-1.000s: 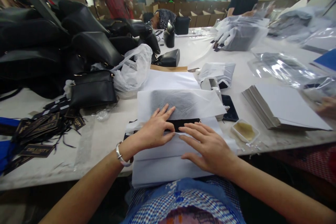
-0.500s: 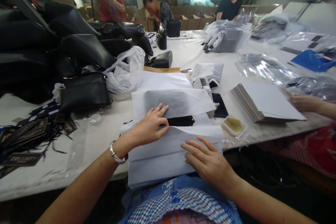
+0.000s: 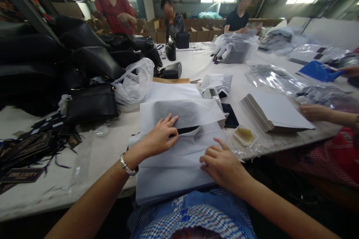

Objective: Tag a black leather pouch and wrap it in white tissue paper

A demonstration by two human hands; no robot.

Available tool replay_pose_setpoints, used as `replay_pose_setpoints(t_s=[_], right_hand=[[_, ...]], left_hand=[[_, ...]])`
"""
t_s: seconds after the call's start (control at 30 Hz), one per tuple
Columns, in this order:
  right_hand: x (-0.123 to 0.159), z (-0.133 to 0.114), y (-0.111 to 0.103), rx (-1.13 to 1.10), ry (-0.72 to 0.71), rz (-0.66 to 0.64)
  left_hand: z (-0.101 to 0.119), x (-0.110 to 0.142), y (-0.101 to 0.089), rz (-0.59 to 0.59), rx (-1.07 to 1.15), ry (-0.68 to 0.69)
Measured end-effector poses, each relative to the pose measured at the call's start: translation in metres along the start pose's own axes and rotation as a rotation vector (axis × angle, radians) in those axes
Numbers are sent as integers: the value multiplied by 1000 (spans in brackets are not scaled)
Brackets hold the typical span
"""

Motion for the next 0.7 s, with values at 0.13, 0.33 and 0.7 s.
replay_pose_setpoints(t_s=[0.13,0.33,0.7], right_hand=[[30,-37,7,-134,-178,-317],[-35,-13,-45,103,-223,267],[-63,7,-37,316,-172,142]], left_hand=[[-1,0,-3,20,52,6],[0,2,-6,18,61,23],[5,7,-8,37,-41,66]])
Point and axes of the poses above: each hand's wrist, its own x-axis away from the middle knuckle, its own y-axis out of the palm, z = x × y, the point moved 10 cm from there along -x, towards the middle knuckle, and after that the axes turned 5 degrees about z, right-handed, at the moved point
